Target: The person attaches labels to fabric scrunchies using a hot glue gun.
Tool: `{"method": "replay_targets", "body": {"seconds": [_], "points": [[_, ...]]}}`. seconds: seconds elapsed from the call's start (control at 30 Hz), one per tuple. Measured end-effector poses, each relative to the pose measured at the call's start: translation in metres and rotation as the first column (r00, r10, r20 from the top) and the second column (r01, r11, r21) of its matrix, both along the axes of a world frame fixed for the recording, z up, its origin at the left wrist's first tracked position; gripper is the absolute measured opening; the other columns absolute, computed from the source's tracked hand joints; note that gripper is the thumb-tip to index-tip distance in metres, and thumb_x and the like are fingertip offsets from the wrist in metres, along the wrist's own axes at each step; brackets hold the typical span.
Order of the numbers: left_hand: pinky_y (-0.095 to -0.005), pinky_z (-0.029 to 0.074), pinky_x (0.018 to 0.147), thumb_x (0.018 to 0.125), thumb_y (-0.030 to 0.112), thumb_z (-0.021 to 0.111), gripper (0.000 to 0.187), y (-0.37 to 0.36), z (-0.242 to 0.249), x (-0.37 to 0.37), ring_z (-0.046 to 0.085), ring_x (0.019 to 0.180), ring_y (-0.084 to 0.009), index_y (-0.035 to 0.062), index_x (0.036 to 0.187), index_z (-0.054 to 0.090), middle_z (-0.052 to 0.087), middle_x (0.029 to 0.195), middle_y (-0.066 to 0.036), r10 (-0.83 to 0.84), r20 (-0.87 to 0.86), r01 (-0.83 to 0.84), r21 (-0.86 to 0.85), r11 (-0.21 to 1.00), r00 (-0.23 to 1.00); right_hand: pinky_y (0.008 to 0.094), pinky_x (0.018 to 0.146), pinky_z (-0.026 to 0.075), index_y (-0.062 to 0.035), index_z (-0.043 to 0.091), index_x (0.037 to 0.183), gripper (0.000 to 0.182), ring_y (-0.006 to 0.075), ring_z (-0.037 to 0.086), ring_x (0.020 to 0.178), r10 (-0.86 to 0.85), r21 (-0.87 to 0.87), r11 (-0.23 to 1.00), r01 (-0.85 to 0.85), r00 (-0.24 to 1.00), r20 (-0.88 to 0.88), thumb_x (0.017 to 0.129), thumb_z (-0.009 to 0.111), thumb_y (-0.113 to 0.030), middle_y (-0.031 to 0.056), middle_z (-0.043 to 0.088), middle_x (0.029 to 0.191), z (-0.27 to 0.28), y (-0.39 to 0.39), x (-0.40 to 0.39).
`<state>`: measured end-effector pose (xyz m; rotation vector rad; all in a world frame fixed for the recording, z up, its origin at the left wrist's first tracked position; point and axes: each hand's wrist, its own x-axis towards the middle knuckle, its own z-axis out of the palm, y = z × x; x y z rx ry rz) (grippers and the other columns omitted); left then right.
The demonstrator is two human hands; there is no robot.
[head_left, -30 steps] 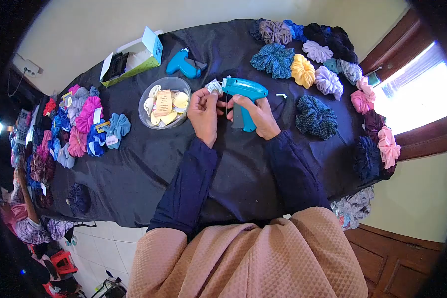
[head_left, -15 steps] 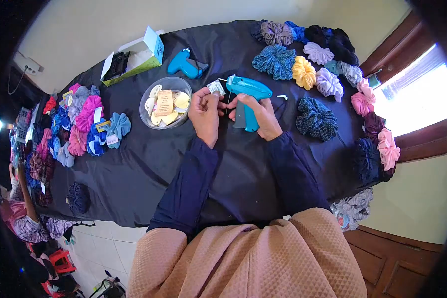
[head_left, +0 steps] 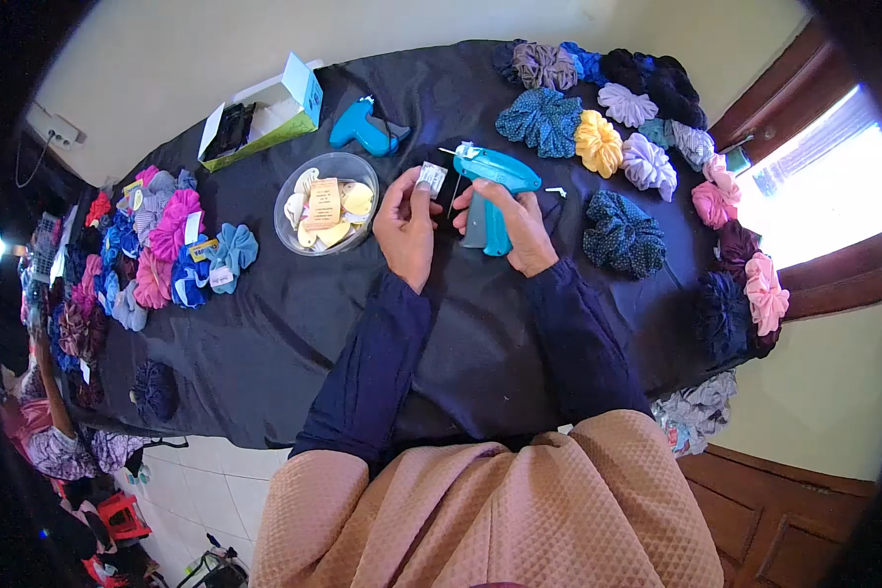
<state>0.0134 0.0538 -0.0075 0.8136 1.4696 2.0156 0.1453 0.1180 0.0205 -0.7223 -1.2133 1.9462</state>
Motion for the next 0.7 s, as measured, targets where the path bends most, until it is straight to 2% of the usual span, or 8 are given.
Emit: {"method": "replay_targets", "body": {"seconds": [0.07, 0.13, 0.17, 0.23, 0.4, 0.53, 0.6, 0.7], "points": [[-0.0215, 0.046, 0.057, 0.093, 0.009, 0.060, 0.022, 0.000, -0.002, 0.001, 0.061, 0.071, -0.0083, 0.0028, 0.114, 0.063, 0.065, 0.093, -0.004, 0.016, -0.016, -0.016, -0.024, 1.000, 1.000, 0.0322, 0.063, 0.056, 0.0017, 0.061, 0.101, 0.033, 0.0191, 0.067, 0.069, -0.010, -0.015, 1.000, 0.010, 1.000, -0.012, 0.091, 0.062, -0.030, 0.0120, 0.067, 0.088, -0.002, 0.001, 0.001], [-0.0235, 0.048, 0.061, 0.090, 0.004, 0.060, 0.022, -0.001, 0.001, 0.002, 0.062, 0.075, -0.0117, 0.0031, 0.111, 0.065, 0.063, 0.097, -0.007, 0.113, -0.336, -0.084, 0.098, 0.992, 0.935, 0.0324, 0.063, 0.057, 0.0014, 0.062, 0.098, 0.035, 0.0193, 0.068, 0.070, -0.018, -0.026, 1.000, 0.017, 0.999, -0.042, 0.090, 0.063, -0.032, 0.0130, 0.068, 0.089, -0.002, 0.003, 0.001], [-0.0235, 0.048, 0.061, 0.090, 0.004, 0.060, 0.022, -0.003, 0.004, 0.003, 0.062, 0.075, -0.0117, 0.0031, 0.111, 0.065, 0.063, 0.097, -0.007, 0.115, -0.336, -0.087, 0.098, 0.991, 0.935, 0.0324, 0.063, 0.057, 0.0014, 0.062, 0.098, 0.035, 0.0193, 0.068, 0.070, -0.016, -0.026, 1.000, 0.015, 0.999, -0.042, 0.090, 0.063, -0.032, 0.0130, 0.068, 0.089, -0.002, 0.004, 0.000], [-0.0251, 0.049, 0.062, 0.087, 0.000, 0.060, 0.022, -0.010, 0.013, 0.006, 0.062, 0.078, -0.0155, 0.0030, 0.109, 0.066, 0.062, 0.098, -0.010, 0.245, -0.597, -0.165, 0.186, 0.969, 0.764, 0.0327, 0.062, 0.057, 0.0011, 0.062, 0.097, 0.034, 0.0194, 0.068, 0.071, -0.052, -0.018, 0.999, 0.051, 0.998, -0.023, 0.090, 0.063, -0.032, 0.0136, 0.068, 0.090, -0.002, 0.003, -0.001], [-0.0317, 0.050, 0.070, 0.084, -0.001, 0.060, 0.025, -0.017, 0.038, -0.023, 0.062, 0.082, -0.0237, 0.0006, 0.107, 0.067, 0.063, 0.098, -0.012, 0.490, -0.711, -0.360, 0.342, 0.868, 0.504, 0.0324, 0.062, 0.057, 0.0005, 0.062, 0.096, 0.033, 0.0191, 0.068, 0.071, -0.013, -0.006, 1.000, 0.013, 1.000, -0.022, 0.091, 0.063, -0.032, 0.0129, 0.068, 0.089, -0.006, 0.007, -0.002], [-0.0351, 0.050, 0.078, 0.081, 0.002, 0.059, 0.027, -0.028, 0.042, -0.070, 0.062, 0.088, -0.0276, 0.0047, 0.106, 0.069, 0.063, 0.100, -0.013, 0.507, -0.703, -0.475, 0.268, 0.838, 0.499, 0.0320, 0.063, 0.056, 0.0004, 0.062, 0.095, 0.033, 0.0189, 0.068, 0.071, 0.007, 0.031, 1.000, -0.006, 1.000, -0.027, 0.091, 0.063, -0.032, 0.0120, 0.067, 0.088, -0.005, 0.007, -0.003], [-0.0392, 0.048, 0.086, 0.080, 0.006, 0.061, 0.027, -0.031, 0.034, -0.095, 0.060, 0.097, -0.0300, 0.0064, 0.105, 0.070, 0.063, 0.107, -0.014, 0.463, -0.858, -0.572, 0.270, 0.775, 0.222, 0.0320, 0.063, 0.056, 0.0006, 0.062, 0.095, 0.033, 0.0189, 0.068, 0.071, 0.006, 0.027, 1.000, -0.005, 1.000, -0.021, 0.091, 0.063, -0.032, 0.0120, 0.067, 0.088, -0.005, 0.007, -0.003], [-0.0409, 0.046, 0.087, 0.077, 0.008, 0.061, 0.029, -0.035, 0.038, -0.103, 0.055, 0.104, -0.0310, 0.0087, 0.104, 0.071, 0.061, 0.109, -0.011, 0.460, -0.850, -0.604, 0.229, 0.763, 0.258, 0.0321, 0.063, 0.056, 0.0008, 0.062, 0.095, 0.033, 0.0189, 0.068, 0.071, 0.002, 0.022, 1.000, -0.002, 1.000, -0.017, 0.091, 0.063, -0.032, 0.0120, 0.067, 0.088, -0.006, 0.006, -0.002]]}}
